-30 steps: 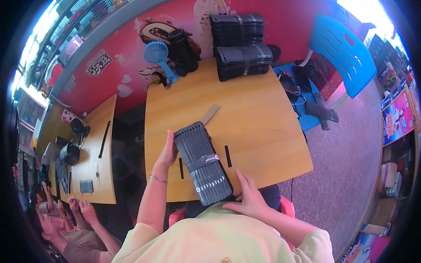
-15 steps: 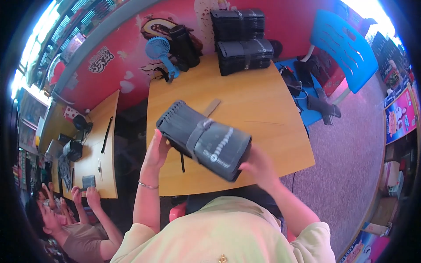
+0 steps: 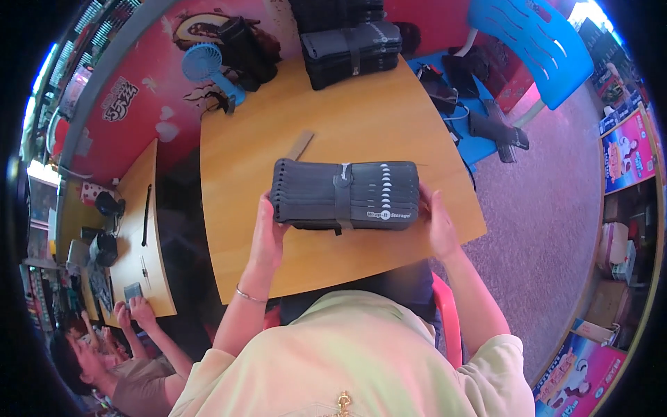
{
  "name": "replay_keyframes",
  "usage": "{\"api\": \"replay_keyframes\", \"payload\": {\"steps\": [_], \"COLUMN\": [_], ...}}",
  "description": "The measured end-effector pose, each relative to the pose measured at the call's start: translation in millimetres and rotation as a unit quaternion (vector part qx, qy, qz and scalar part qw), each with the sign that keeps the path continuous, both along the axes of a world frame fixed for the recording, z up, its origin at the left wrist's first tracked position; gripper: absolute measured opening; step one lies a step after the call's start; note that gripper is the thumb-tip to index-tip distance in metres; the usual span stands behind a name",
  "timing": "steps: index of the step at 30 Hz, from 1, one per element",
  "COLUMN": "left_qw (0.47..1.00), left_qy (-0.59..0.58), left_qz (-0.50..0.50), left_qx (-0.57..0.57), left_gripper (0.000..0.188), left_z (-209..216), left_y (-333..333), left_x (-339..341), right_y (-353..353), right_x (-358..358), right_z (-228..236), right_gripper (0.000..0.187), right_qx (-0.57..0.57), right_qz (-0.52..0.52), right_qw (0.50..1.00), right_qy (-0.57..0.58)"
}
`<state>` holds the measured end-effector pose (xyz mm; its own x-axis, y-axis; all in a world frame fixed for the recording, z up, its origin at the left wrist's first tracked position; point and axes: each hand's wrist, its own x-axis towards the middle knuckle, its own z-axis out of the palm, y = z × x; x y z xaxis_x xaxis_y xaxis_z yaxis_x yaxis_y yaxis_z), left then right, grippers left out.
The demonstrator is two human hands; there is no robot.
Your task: Packing and bundling small zippered cases using elastic straps.
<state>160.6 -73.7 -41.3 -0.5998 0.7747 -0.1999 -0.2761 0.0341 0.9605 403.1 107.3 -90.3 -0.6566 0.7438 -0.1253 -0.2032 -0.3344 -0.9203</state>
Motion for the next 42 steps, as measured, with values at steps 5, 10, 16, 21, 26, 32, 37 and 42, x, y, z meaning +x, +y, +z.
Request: {"api": "replay_keyframes", "payload": {"steps": [5, 10, 16, 21, 26, 32, 37, 42], "left_qw": [1.000, 1.000, 0.999, 0.994, 0.996, 0.995, 0.990, 0.987], "left_qy": [0.013, 0.016, -0.011, -0.094, -0.061, -0.034, 0.025, 0.019], "left_qz": [0.015, -0.003, -0.030, -0.057, -0.043, -0.068, -0.106, -0.104], "left_qx": [-0.002, 0.012, -0.008, 0.008, 0.040, 0.063, 0.089, 0.117], "left_gripper": [0.056, 0.055, 0.054, 0.061, 0.063, 0.070, 0.072, 0.071], "left_z": [8.5, 0.7, -1.1, 8.3, 7.4, 23.2, 39.5, 55.5], "left_y": [11.2, 10.9, 6.8, 3.7, -3.3, 4.8, 38.7, 106.8], "left_x": [-4.1, -10.5, -15.3, -15.9, -7.8, 3.7, 1.7, -13.9], "right_y": [-3.5, -4.9, -16.1, -20.9, -28.9, -25.3, 7.9, 73.0], "right_x": [-5.7, -2.4, 3.3, 4.2, 6.4, 10.4, 8.9, -28.4], "right_z": [18.5, 26.1, 36.0, 40.4, 39.3, 37.0, 39.6, 69.7], "right_gripper": [0.065, 0.075, 0.078, 0.074, 0.063, 0.066, 0.063, 0.053], "right_qx": [0.053, 0.086, 0.106, 0.104, 0.111, 0.098, 0.103, 0.110], "right_qz": [0.007, 0.015, 0.023, 0.026, 0.023, -0.035, -0.102, -0.123], "right_qw": [0.998, 0.995, 0.987, 0.988, 0.986, 0.993, 0.989, 0.986], "right_qy": [-0.024, -0.053, -0.122, -0.112, -0.121, -0.056, 0.022, 0.029]}}
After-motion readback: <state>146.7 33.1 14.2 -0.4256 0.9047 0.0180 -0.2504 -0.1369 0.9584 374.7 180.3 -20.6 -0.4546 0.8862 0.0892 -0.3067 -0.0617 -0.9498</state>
